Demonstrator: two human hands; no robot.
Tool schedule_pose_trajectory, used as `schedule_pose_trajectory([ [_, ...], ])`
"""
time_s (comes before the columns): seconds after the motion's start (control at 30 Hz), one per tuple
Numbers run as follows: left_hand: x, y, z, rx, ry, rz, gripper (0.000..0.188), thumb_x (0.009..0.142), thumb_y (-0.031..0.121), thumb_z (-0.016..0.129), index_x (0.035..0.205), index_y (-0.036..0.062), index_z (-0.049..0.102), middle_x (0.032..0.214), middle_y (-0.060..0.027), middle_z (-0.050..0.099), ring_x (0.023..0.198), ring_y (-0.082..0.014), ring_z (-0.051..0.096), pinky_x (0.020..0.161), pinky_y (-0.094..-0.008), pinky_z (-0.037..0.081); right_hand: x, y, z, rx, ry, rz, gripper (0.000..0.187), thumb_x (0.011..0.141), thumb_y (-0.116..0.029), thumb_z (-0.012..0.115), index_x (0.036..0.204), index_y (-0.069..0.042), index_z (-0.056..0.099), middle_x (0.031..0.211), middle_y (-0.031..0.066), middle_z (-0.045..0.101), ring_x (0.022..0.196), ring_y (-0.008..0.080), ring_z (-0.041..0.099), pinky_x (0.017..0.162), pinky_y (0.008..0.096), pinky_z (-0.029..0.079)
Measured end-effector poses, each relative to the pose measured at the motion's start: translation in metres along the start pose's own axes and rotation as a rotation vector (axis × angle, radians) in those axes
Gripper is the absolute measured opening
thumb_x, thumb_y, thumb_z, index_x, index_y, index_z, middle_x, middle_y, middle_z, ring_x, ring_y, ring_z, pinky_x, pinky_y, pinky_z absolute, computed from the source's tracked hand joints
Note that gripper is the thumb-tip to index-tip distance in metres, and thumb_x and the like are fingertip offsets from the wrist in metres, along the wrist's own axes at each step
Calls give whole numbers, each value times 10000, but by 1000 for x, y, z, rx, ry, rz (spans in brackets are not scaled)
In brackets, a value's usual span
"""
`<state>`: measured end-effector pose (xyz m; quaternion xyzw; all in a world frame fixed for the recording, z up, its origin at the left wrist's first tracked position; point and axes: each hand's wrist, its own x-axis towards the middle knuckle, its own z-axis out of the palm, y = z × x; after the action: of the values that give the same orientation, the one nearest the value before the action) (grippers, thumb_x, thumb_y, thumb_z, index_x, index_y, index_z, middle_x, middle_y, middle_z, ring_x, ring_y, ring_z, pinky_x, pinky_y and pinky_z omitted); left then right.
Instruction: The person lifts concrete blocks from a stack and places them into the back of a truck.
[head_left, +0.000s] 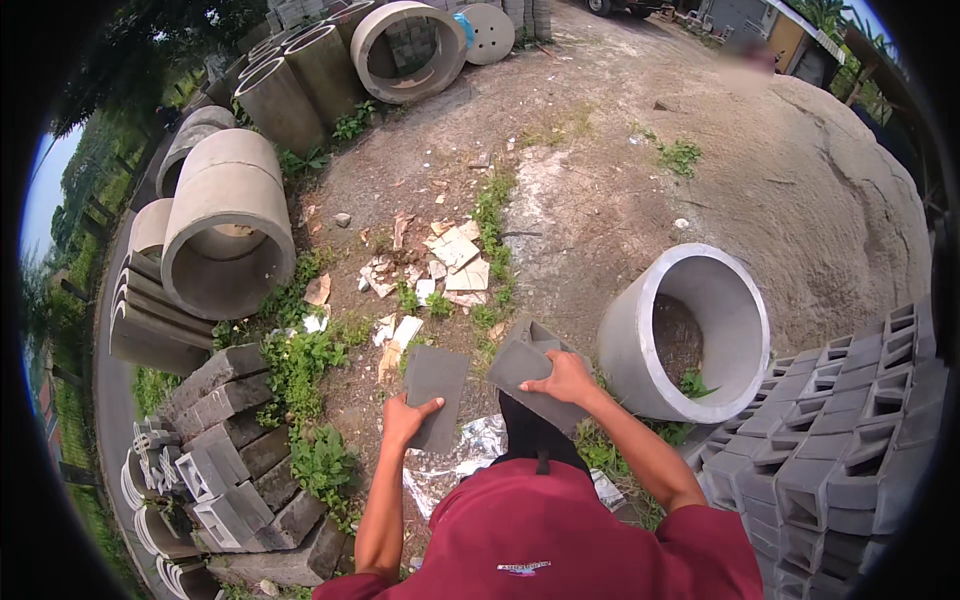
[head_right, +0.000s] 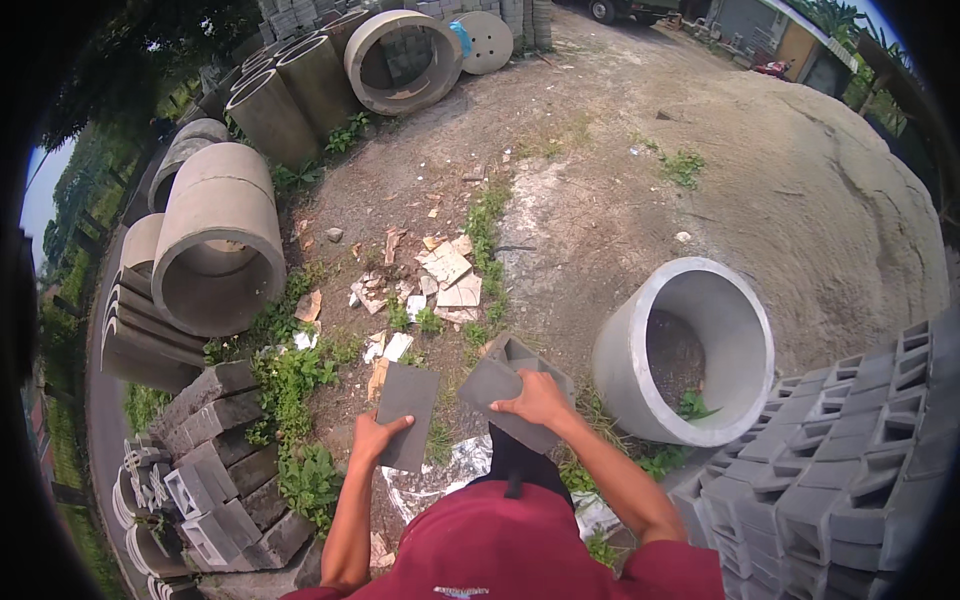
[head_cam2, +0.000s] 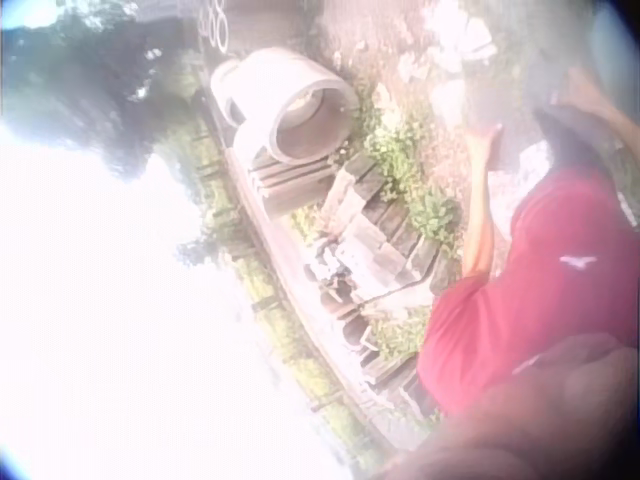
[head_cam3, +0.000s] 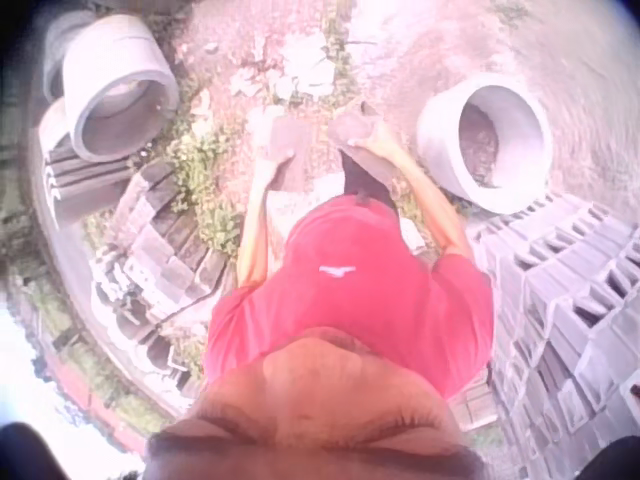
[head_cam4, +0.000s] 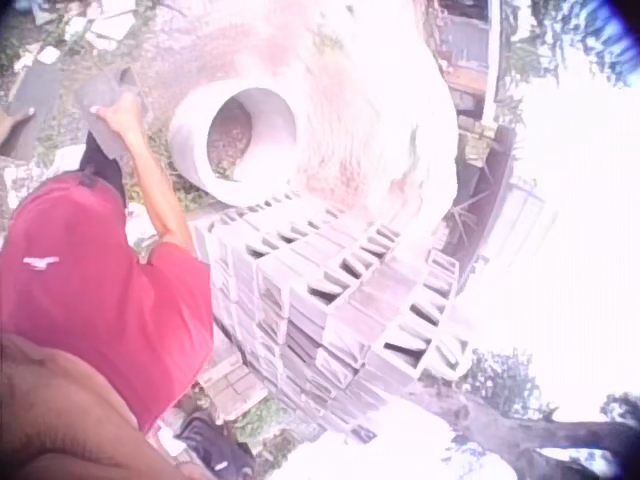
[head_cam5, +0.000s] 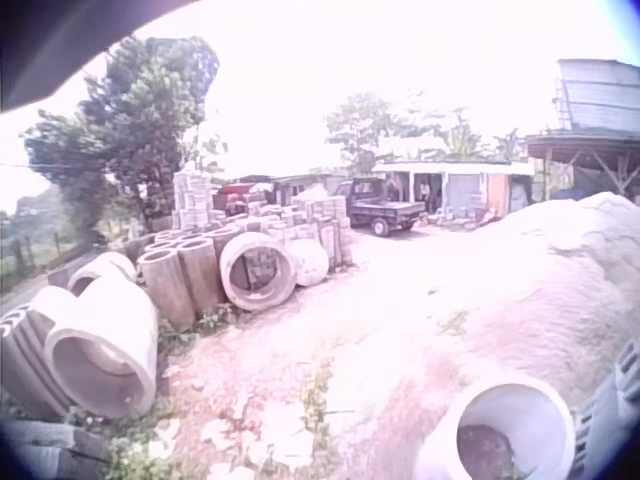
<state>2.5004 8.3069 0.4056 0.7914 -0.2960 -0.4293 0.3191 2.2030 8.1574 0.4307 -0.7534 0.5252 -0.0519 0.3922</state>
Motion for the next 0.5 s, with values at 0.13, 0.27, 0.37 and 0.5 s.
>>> schedule_pose_trajectory([
  [0.13, 102, 74, 32, -90, -41, 36, 497, 723, 311, 836, 994, -80, 691, 885, -145, 723, 780, -209, 698, 737, -340, 549, 96, 30, -42, 191, 84, 122, 770, 600, -517, 850, 1047, 81, 661, 945, 245, 696, 908, 338, 691, 834, 420, 529],
  [0.27, 182, 187, 63, -118, -52, 28, 503, 784, 342, 794, 1035, -79, 687, 909, -127, 711, 799, -171, 674, 733, -322, 533, 180, 49, -99, 297, 201, 179, 720, 661, -526, 828, 1000, 89, 667, 871, 209, 708, 801, 273, 707, 733, 374, 547],
  [0.37, 246, 278, 87, -231, -69, 14, 497, 848, 376, 733, 1039, -78, 678, 891, -110, 702, 763, -156, 654, 699, -311, 523, 255, 55, -161, 474, 310, 273, 666, 708, -514, 804, 975, 83, 677, 823, 182, 711, 741, 237, 706, 670, 358, 548],
  [0.5, 342, 375, 128, -353, -152, 36, 457, 841, 316, 745, 1050, -81, 657, 883, -120, 701, 744, -165, 663, 682, -312, 533, 336, 58, -238, 548, 477, 271, 600, 741, -514, 774, 922, 53, 702, 804, 169, 715, 737, 236, 708, 665, 362, 546],
])
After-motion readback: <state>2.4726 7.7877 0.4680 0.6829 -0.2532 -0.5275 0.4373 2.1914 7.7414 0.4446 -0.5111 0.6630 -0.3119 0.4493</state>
